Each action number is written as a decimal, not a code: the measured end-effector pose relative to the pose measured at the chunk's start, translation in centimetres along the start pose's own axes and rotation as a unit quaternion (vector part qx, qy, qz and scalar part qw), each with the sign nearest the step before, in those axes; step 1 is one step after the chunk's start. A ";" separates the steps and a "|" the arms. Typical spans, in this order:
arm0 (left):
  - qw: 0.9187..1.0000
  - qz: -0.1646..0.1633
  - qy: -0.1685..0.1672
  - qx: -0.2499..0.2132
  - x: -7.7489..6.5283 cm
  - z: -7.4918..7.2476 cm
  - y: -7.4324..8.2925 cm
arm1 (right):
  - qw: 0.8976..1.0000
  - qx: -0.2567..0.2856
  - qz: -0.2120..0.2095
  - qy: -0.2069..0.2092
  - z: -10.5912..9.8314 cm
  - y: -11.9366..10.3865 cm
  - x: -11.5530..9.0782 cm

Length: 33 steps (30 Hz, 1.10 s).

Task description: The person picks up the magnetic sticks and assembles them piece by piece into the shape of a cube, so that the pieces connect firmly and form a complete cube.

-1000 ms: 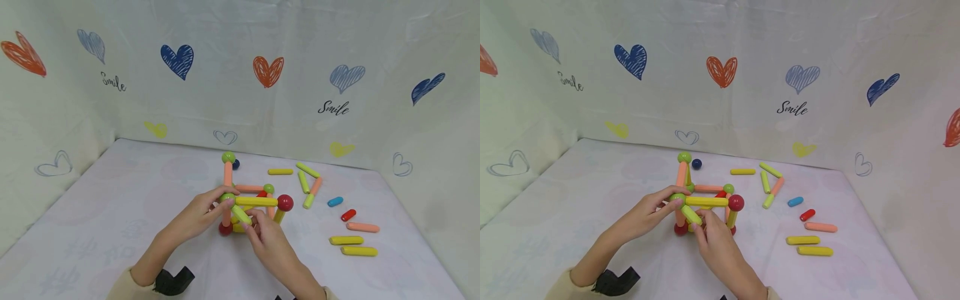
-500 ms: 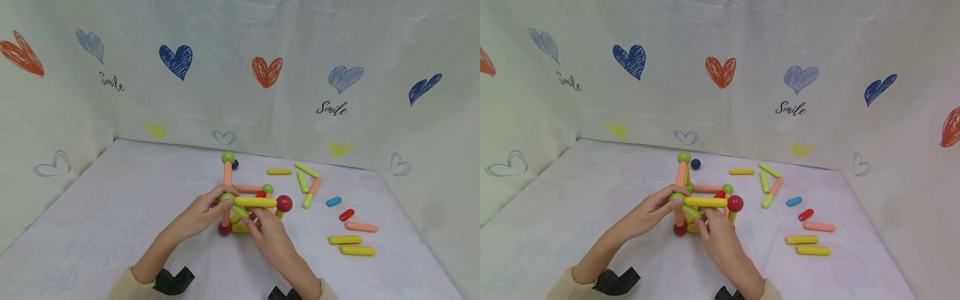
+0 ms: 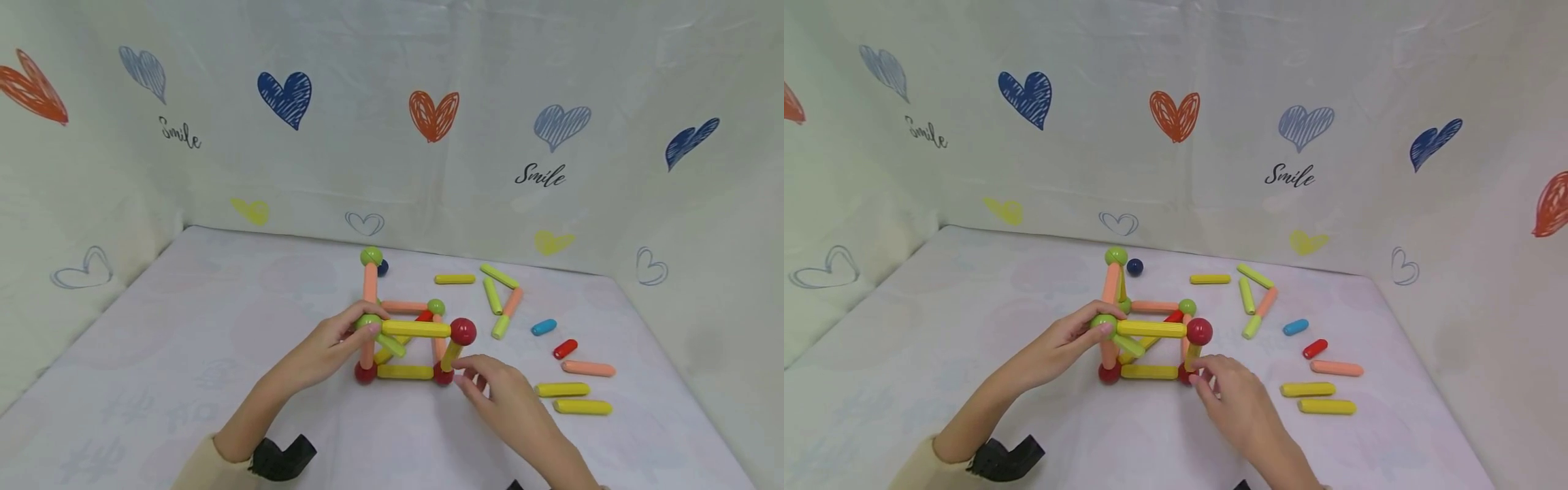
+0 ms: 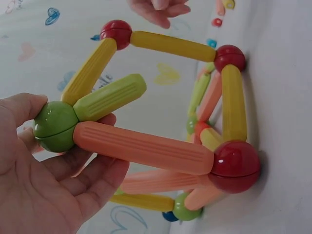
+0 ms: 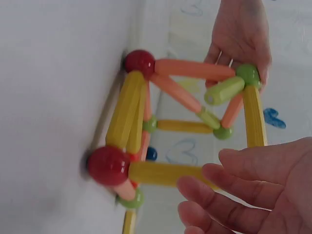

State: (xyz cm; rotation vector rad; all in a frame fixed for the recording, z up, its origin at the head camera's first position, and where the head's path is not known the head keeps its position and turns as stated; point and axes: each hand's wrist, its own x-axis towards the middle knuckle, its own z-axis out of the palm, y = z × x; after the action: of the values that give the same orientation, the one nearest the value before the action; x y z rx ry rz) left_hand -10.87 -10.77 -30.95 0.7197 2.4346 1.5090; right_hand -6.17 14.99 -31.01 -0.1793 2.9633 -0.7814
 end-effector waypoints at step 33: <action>1.000 0.009 -0.004 -0.011 0.2 0.0 -0.3 | 0.990 -0.113 0.073 -0.041 -3.7 20.1 -1.7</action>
State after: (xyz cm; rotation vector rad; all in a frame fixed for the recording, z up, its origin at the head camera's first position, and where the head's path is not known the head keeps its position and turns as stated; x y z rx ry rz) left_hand -11.11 -10.83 -31.22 0.7443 2.4095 1.5339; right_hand -6.72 34.38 -37.73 -0.0063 2.9389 -0.4116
